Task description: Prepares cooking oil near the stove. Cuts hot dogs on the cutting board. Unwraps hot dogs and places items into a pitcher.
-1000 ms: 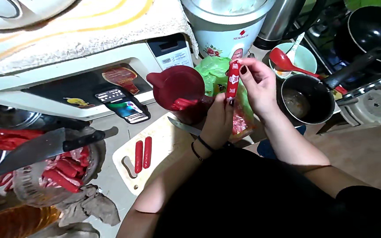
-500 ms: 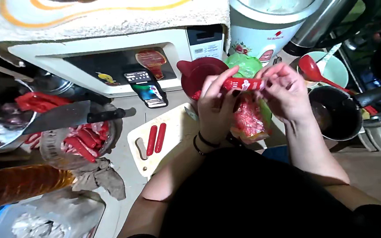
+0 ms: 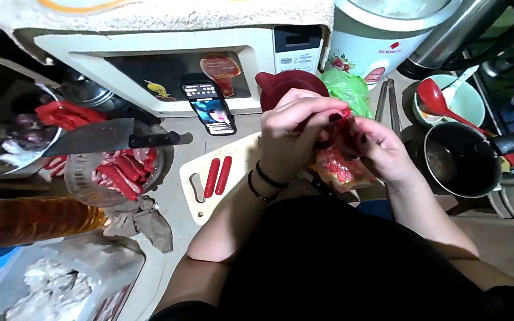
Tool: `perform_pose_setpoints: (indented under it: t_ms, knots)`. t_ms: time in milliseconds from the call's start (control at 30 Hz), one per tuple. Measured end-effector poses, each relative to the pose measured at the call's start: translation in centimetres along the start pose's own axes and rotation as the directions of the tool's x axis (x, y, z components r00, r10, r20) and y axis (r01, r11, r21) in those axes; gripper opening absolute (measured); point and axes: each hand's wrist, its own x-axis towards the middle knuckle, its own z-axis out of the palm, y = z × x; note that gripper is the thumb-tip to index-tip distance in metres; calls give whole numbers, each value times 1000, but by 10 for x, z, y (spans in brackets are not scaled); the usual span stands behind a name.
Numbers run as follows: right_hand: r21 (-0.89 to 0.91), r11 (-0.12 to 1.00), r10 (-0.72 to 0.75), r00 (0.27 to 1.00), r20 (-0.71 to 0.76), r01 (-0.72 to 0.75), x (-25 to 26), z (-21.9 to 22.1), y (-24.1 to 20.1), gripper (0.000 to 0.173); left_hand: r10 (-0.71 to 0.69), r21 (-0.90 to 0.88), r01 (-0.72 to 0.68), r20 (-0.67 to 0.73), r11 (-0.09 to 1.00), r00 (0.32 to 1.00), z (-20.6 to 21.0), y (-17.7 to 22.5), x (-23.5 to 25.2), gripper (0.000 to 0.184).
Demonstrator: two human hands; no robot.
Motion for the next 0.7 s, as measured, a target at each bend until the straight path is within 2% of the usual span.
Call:
perform_pose_setpoints:
  t_ms: [67, 133, 233, 333, 367, 467, 533, 700]
  knots:
    - [92, 996, 9, 1000, 18, -10, -1, -1, 3, 32, -6, 51, 9, -40, 999, 999, 5, 1, -3, 18]
    - [109, 994, 19, 999, 39, -23, -1, 0, 6, 34, -13, 154, 20, -49, 988, 999, 11, 4, -6, 23]
    - [-10, 1000, 27, 1000, 3, -27, 0, 4, 1, 28, -10, 340, 13, -9, 941, 1000, 14, 4, -6, 28]
    - [-90, 995, -49, 998, -26, 46, 6, 10, -9, 40, -1, 520, -10, 21, 854, 1000, 15, 3, -6, 27]
    - [-106, 991, -94, 994, -55, 88, 8, 14, -9, 37, 0, 551, -16, 29, 835, 1000, 15, 3, -7, 26]
    - [-130, 970, -230, 950, -210, 206, 14, 25, -3, 23, 8, 560, -17, 19, 828, 1000, 15, 5, -8, 25]
    - [-138, 961, -268, 929, -254, 240, 16, 28, -1, 20, 5, 511, 2, -11, 859, 1000, 14, 4, -9, 26]
    - [-143, 975, -207, 938, -278, 173, 16, 27, -3, 22, -24, 385, 34, -30, 922, 999, 13, 2, -15, 22]
